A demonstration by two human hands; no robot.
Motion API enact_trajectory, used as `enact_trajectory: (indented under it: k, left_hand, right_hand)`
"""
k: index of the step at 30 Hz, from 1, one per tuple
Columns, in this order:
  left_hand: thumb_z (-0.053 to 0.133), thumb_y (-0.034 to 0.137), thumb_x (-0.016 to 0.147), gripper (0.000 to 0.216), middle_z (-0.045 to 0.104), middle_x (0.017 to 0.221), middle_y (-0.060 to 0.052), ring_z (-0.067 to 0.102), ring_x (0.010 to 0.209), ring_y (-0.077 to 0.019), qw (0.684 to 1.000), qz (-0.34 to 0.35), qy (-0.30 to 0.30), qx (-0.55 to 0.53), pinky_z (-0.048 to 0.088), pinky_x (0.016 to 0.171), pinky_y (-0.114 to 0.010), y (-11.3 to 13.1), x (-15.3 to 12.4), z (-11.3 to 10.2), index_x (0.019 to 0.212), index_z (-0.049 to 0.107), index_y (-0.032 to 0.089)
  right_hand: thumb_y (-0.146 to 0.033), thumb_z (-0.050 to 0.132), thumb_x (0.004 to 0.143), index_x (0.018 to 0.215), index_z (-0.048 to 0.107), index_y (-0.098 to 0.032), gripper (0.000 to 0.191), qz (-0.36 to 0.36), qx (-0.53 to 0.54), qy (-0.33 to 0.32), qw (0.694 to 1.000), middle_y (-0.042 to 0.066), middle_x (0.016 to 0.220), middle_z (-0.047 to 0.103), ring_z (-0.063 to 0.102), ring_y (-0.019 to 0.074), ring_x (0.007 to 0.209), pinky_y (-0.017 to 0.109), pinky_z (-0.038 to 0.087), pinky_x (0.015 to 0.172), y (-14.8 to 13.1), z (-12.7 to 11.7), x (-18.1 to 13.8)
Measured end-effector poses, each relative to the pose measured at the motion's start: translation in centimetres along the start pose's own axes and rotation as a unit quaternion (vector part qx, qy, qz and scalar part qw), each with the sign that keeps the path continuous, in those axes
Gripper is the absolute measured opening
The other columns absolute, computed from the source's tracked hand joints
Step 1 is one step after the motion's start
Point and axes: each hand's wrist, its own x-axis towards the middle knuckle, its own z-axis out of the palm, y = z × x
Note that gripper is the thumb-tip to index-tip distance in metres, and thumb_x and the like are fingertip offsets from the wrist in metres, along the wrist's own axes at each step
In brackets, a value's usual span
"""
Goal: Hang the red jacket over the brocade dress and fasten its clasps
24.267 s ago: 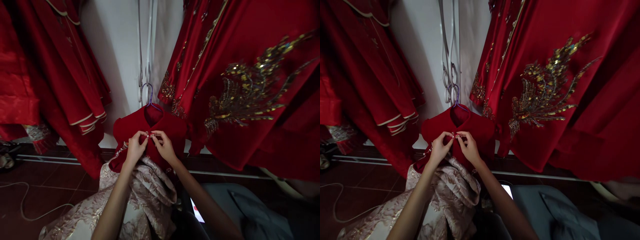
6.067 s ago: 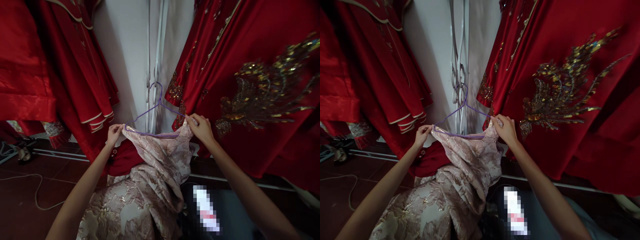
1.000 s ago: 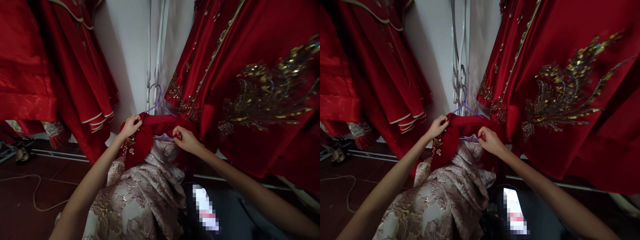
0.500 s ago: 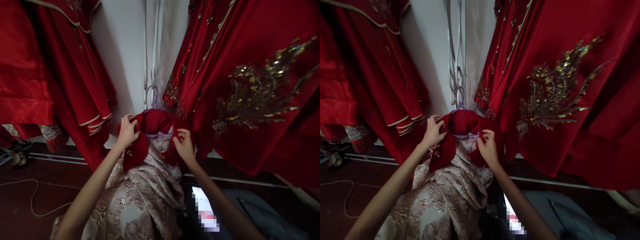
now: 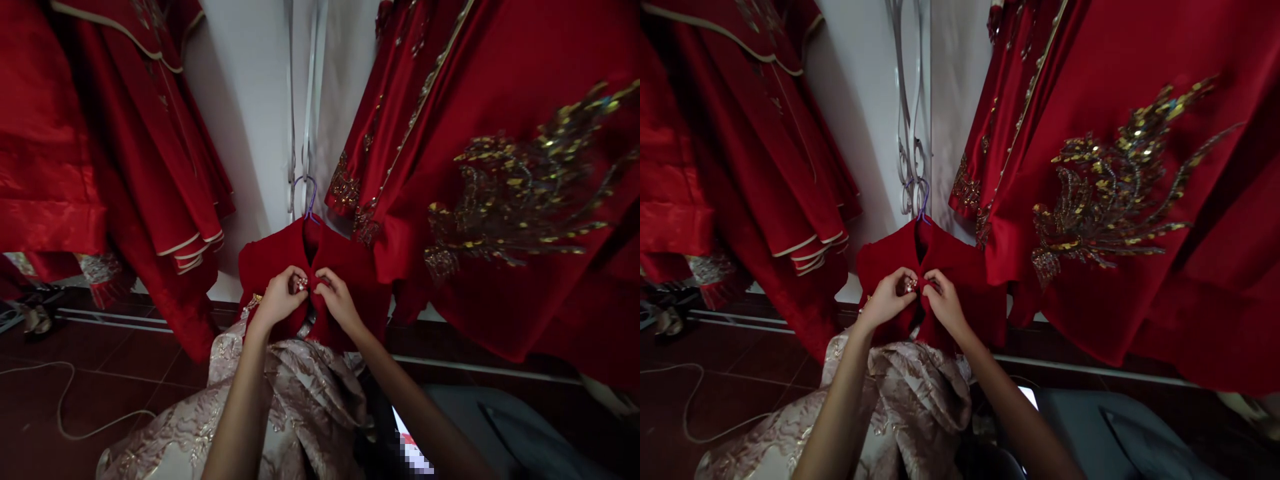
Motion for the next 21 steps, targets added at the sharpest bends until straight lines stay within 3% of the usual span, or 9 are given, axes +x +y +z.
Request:
enact_trajectory:
  k: [5,8,10,16,21]
  left_hand:
    - [0.057,0.013,0.072,0.034,0.058,0.09,-0.002,0.058,0.083,-0.0112,0.974,-0.007,0.115,-0.197,0.048,0.077,-0.025,-1.2,-2.1,2.0,0.104,0.048,0.019]
    - [0.062,0.015,0.07,0.031,0.06,0.084,-0.001,0.061,0.079,-0.0105,0.944,-0.036,0.181,-0.273,0.049,0.074,-0.024,-2.0,-2.3,3.0,0.096,0.045,0.019]
    - [0.064,0.016,0.069,0.027,0.06,0.082,-0.001,0.061,0.077,-0.0102,0.938,-0.048,0.191,-0.286,0.05,0.073,-0.024,-2.3,-2.2,3.1,0.089,0.045,0.019]
    - [0.06,0.019,0.074,0.014,0.061,0.083,-0.003,0.062,0.079,-0.0122,0.963,-0.033,0.175,-0.2,0.05,0.076,-0.026,-2.4,-2.5,2.7,0.086,0.053,0.017]
    - [0.052,0.016,0.079,0.011,0.062,0.087,-0.003,0.06,0.082,-0.0136,0.987,0.019,0.157,-0.024,0.048,0.078,-0.028,-1.0,-3.0,2.1,0.089,0.055,0.019]
  right_hand:
    - [-0.026,0.052,0.071,0.089,0.051,-0.022,0.018,0.034,0.114,-0.004,0.993,0.0,0.087,0.055,0.054,0.0142,0.078,0.025,0.047,0.069,0.1,-0.5,-1.1]
    - [-0.026,0.053,0.072,0.092,0.052,-0.023,0.02,0.045,0.154,-0.007,0.987,0.002,0.092,0.056,0.056,0.0143,0.083,0.028,0.049,0.073,0.5,-0.3,-1.6]
    - [-0.023,0.058,0.069,0.091,0.053,-0.023,0.022,0.039,0.14,-0.004,0.989,0.001,0.091,0.057,0.056,0.0136,0.084,0.028,0.048,0.078,0.9,-0.1,-1.8]
    - [-0.028,0.063,0.074,0.095,0.055,-0.022,0.023,0.007,0.085,-0.02,0.996,0.002,0.092,0.06,0.058,0.0135,0.087,0.028,0.05,0.081,1.5,-0.1,-1.7]
    - [-0.031,0.062,0.077,0.097,0.061,-0.021,0.022,-0.038,0.004,0.017,0.999,0.005,0.094,0.062,0.061,0.0152,0.087,0.029,0.052,0.079,0.7,-0.2,-2.1]
